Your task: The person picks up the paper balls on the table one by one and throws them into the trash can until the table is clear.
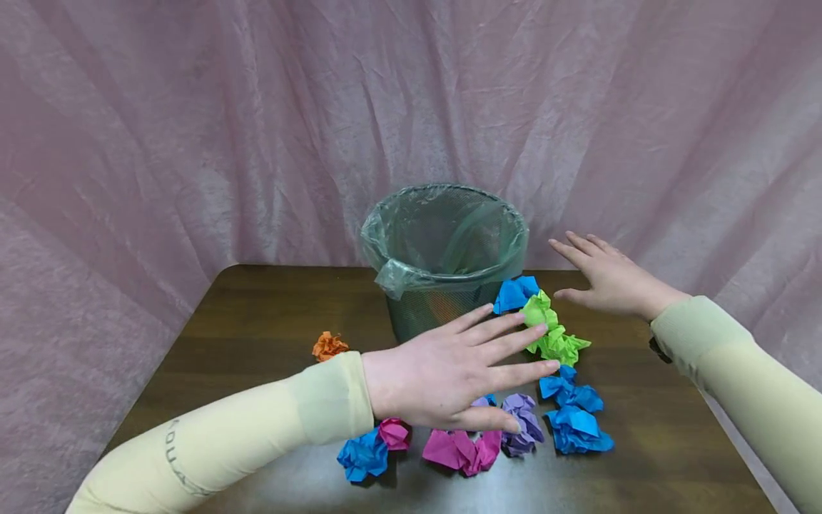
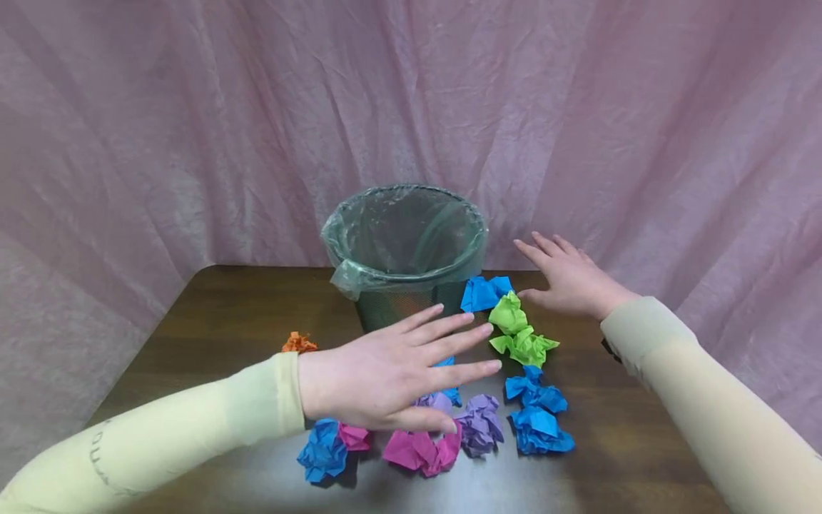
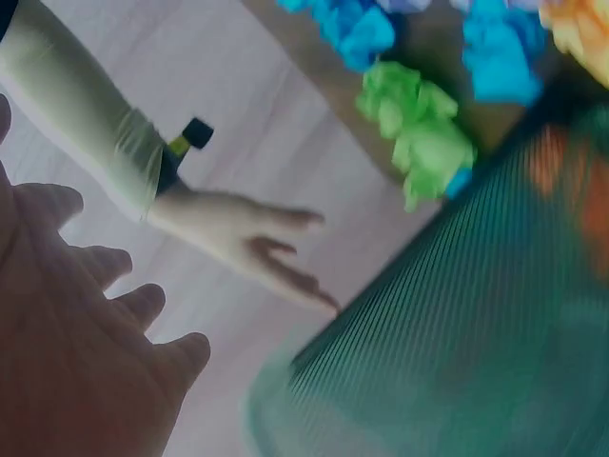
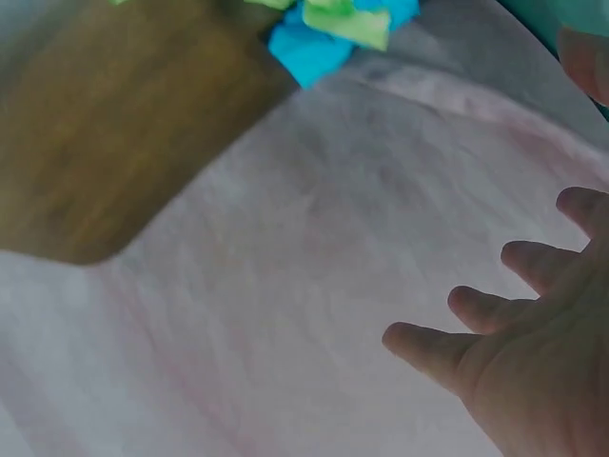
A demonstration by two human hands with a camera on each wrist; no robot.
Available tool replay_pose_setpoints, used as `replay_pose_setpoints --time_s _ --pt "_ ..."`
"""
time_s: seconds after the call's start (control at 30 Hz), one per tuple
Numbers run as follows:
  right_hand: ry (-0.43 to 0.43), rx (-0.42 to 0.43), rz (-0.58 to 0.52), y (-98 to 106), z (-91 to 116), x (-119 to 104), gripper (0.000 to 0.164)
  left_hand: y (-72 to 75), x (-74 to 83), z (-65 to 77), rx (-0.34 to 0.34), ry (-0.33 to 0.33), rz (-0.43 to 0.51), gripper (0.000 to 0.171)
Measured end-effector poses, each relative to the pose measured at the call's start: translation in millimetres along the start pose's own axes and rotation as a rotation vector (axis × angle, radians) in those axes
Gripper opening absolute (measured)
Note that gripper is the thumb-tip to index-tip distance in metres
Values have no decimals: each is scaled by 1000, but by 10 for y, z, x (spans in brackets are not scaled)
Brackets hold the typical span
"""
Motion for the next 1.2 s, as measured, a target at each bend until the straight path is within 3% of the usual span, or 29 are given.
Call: replay_pose_setpoints --time_s 0.23,0.5,0.8,1.2 --pt "-6 -43 -90 -508 -115 63 95 -614 112 -105 -113 11 104 73" --pt "-14 -67 -131 -972 -230 150 95 -1079 3 -164 -179 103 121 71" --pt "-29 -54 -134 -1163 -317 172 76 -1318 -106 -245 -223 170 162 70" --pt "-64 -133 -162 -1342 -378 191 55 -1516 -174 -489 -274 249 115 70"
Point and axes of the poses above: each hand's wrist, its own z-axis away from the middle knuckle, its own y-axis out of the back of the hand, x = y × z, the point moved 9 cm from there along -z, towards the middle knuckle, and after that the axes turned 13 degrees about y, right-handed, at the moved point
